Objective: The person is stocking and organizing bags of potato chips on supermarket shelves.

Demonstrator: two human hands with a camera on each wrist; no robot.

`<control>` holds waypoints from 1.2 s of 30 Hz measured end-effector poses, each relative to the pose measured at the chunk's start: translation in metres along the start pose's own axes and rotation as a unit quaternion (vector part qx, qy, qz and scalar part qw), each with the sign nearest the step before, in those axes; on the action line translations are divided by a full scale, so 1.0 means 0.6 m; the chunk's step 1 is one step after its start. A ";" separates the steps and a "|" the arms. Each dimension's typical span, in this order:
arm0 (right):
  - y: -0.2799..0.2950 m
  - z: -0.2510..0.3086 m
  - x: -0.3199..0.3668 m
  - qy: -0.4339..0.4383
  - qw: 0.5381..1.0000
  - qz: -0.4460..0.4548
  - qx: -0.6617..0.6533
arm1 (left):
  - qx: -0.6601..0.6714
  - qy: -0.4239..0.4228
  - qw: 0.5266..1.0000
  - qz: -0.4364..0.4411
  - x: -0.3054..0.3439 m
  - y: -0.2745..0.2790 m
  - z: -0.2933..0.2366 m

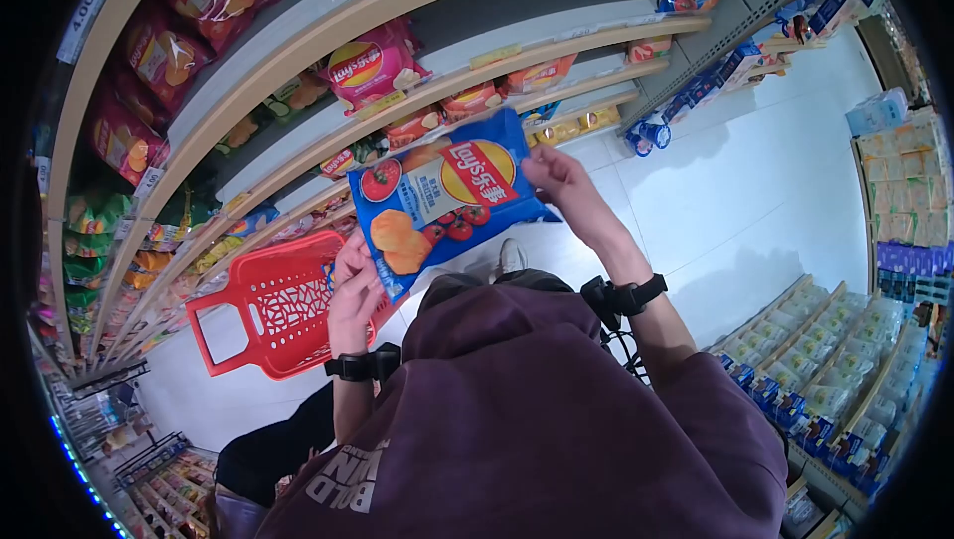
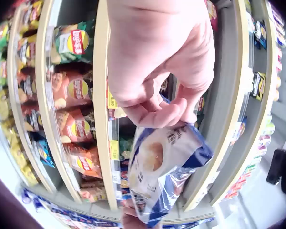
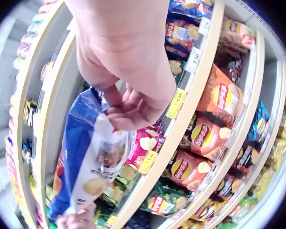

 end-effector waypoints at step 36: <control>-0.138 0.232 0.040 0.373 0.751 0.010 0.545 | -0.263 0.056 0.963 0.012 -0.107 -0.164 0.048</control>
Point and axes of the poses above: each hand's wrist, its own x-axis away from the middle knuckle, its own y-axis out of the back of the hand, z = x × y, the point moved 9 cm from there along -x, towards the middle knuckle, and after that the axes turned 10 degrees about -x, right-handed, at the moved point
